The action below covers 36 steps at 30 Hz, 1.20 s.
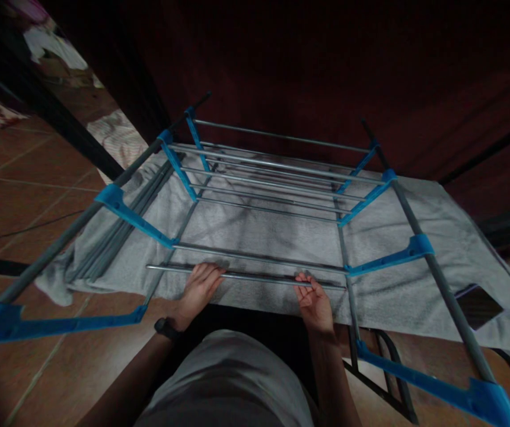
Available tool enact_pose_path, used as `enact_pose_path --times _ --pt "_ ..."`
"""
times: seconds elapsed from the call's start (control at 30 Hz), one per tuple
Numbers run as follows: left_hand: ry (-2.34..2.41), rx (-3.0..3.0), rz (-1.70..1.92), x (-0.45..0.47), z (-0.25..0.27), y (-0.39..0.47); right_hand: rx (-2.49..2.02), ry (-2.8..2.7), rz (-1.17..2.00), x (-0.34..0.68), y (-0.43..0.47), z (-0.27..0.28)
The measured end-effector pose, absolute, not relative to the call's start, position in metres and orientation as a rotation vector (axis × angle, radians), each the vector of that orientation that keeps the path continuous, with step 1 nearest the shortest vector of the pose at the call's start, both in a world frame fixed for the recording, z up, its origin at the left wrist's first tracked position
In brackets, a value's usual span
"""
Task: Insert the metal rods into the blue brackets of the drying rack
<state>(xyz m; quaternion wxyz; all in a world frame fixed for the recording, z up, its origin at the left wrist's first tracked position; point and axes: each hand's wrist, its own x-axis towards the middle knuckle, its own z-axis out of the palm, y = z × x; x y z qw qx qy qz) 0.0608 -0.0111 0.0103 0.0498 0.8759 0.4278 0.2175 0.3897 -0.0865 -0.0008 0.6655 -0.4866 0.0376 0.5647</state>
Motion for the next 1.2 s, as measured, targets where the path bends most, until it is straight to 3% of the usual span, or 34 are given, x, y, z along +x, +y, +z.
enact_pose_path --times 1.2 --pt "1.372 2.641 0.65 0.047 0.001 -0.015 -1.104 -0.064 1.159 0.379 -0.094 0.008"
